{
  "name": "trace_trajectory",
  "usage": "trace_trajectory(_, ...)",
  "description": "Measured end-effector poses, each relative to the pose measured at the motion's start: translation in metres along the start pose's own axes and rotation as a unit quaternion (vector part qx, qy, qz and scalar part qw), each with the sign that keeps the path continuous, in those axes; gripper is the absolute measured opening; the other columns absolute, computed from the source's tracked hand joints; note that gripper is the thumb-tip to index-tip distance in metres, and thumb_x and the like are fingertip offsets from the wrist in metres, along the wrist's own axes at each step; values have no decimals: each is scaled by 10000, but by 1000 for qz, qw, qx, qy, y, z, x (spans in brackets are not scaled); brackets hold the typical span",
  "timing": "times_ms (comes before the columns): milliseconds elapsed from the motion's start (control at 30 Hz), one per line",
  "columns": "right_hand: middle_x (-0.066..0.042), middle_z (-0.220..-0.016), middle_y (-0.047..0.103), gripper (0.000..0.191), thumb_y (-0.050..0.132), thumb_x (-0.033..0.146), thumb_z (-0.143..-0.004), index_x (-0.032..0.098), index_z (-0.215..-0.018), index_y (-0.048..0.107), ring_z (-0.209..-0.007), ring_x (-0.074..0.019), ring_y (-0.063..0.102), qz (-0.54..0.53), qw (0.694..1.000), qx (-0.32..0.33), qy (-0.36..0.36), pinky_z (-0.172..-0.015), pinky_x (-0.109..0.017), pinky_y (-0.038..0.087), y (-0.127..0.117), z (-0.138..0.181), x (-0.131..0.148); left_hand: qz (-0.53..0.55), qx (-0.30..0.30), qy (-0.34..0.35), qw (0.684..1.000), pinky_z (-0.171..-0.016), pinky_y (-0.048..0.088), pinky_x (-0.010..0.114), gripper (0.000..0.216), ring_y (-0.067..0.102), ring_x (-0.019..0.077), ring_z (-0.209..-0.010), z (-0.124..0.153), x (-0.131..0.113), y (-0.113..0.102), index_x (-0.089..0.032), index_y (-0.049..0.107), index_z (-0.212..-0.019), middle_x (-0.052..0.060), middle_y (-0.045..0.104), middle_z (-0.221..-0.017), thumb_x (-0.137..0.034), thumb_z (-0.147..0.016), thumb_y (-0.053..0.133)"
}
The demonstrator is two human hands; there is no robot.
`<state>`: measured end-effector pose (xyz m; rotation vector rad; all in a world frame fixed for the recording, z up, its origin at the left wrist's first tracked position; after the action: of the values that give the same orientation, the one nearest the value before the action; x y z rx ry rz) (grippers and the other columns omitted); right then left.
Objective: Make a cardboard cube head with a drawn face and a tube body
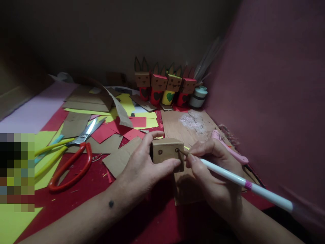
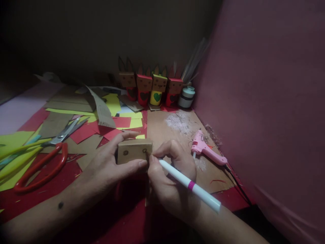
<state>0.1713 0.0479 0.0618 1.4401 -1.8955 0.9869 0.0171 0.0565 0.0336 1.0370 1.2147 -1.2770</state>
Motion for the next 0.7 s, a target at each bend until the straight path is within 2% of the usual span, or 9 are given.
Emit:
trace_trajectory(267,48,-600,533,120,593,134,-808,234,-763,543,-533,-116,571,7,1000,3,-5,-384,-195,354,2,0,-1,-4,-2,6,1000,-612,536,217,453,693,164,-749,-2,3,0,-227,557,-1100,-57,684,-786,-192,-708,780)
trace_trajectory(500,37,-632,557,110,593,137,-811,225,-756,555,-565,-118,566,46,998,3,-37,-458,-225,414,1,0,2,-15,5,6,1000,-627,548,232,476,702,178,-764,-4,4,-1,-225,548,-1122,-43,697,-811,-216,-704,776)
trace_trajectory(633,50,-627,551,120,591,123,-806,225,-757,551,-525,-99,530,39,999,7,-38,-454,-219,415,2,0,2,-21,28,3,999,-612,556,245,526,715,196,-769,-7,7,0,-227,530,-1154,-34,711,-822,-219,-686,771)
trace_trajectory(700,51,-625,549,127,591,119,-802,226,-750,548,-523,-100,529,40,998,7,-38,-459,-223,419,2,-1,3,-18,21,4,1000,-619,558,247,532,715,198,-775,-6,6,-1,-224,535,-1159,-30,712,-827,-205,-679,765)
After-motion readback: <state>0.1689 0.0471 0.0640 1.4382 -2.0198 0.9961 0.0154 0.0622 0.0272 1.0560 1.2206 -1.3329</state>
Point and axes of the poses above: each hand's wrist, its own z-axis away from the middle knuckle, its own y-axis out of the palm, x = y × z, the point moved 7 cm from there along -z, towards the middle knuckle
